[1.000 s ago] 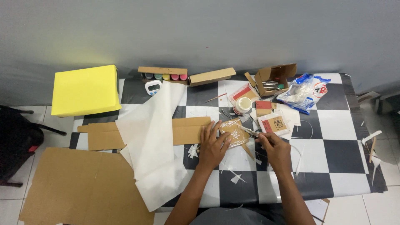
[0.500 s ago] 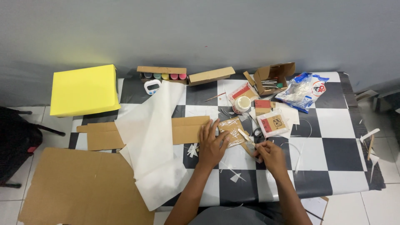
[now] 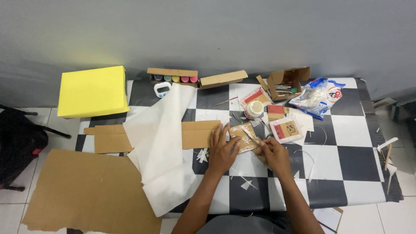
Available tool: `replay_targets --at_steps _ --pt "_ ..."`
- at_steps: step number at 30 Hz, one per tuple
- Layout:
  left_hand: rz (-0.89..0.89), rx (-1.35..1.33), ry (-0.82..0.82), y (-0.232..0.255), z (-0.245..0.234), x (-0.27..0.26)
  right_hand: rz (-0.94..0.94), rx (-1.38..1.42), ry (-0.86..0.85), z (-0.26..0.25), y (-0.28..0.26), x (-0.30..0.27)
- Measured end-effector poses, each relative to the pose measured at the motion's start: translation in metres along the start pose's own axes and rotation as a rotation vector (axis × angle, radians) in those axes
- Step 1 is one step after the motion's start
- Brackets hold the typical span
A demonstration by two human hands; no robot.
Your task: The person is using scissors to cut a piece of white paper to fit a cardboard component for a craft or framing project.
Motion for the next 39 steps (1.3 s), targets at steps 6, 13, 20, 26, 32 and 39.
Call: replay_targets --at_steps 6,13,20,26,32,39 --pt "-0.005 0.0 -0.002 0.0 -0.001 0.002 -0.039 0.118 0.051 -0.004 0.017 0.004" --pt "-0.003 -0.003 0.007 0.002 -0.005 0.001 -0.061 0.065 0.023 0.014 0.012 0.005" --pt "0.007 -0.027 0.006 0.0 0.0 -0.002 -0.004 0.097 -0.036 0.004 0.042 -0.006" --pt "0.008 -0.023 0.001 -0.003 0.002 -0.003 0.102 0.013 -0.086 0.002 0.072 -0.023" --pt "-0.017 -0.011 -0.023 -0.003 0.001 0.0 0.059 0.081 0.018 -0.034 0.037 -0.04" --pt "0.012 0.008 0.002 0.002 -0.004 0.0 -0.27 -0.105 0.271 -0.087 -0.053 -0.005"
Point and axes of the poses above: each hand's wrist, its own x-axis towards the middle knuckle, its own z-axis out of the palm, y = z × x, the point moved 6 cm from there along x, towards the middle knuckle, and after that the axes turned 5 degrees about -x, right-handed, at the moved point
